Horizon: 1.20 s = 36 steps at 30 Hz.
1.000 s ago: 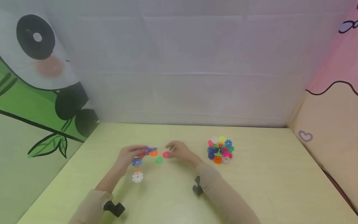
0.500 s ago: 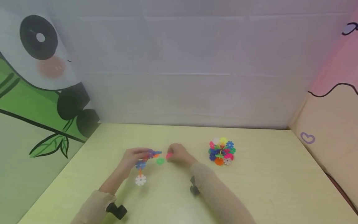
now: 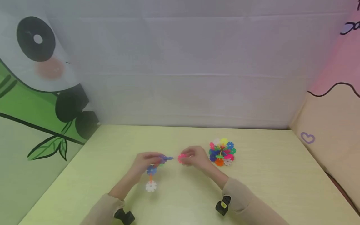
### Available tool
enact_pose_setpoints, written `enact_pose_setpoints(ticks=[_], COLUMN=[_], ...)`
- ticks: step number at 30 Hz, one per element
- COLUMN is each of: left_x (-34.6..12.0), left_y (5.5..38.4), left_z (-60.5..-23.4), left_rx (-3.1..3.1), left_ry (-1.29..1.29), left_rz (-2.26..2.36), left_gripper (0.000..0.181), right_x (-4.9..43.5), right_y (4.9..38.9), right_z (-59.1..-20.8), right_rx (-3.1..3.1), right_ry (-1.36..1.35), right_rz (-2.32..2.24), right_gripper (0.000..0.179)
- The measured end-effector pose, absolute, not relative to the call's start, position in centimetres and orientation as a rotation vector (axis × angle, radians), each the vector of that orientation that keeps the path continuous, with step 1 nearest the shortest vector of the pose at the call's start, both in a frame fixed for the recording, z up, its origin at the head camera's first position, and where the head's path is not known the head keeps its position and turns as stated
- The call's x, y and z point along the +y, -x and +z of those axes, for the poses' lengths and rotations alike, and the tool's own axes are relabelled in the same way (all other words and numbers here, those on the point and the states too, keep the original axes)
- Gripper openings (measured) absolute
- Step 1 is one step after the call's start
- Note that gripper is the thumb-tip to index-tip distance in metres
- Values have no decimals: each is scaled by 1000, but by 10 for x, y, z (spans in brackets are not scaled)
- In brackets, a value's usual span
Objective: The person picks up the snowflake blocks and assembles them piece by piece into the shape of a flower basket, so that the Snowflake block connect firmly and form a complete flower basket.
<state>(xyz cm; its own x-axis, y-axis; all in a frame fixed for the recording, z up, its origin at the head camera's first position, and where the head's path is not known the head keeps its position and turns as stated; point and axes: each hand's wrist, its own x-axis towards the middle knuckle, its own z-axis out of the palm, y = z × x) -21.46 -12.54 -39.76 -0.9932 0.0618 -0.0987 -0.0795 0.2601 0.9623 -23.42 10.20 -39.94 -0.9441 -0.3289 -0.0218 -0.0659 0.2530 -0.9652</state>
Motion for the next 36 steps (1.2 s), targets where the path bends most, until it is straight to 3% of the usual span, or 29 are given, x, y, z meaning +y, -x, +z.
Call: enact_pose_setpoints(ticks=[9,36], left_x=[-112,-96], left_y=[211,203], left_z=[-393,-395], left_rx=[2374,2419], left_ry=[-49,-51], left_rz=[1842,1843], left_gripper=[23,18], right_x=[101,102], right_y=[219,214], right_z=[-396,-398], right_rx=[2274,2341], right_ry=[275,324], right_rz=[-1886,-1824], right_gripper=[24,18])
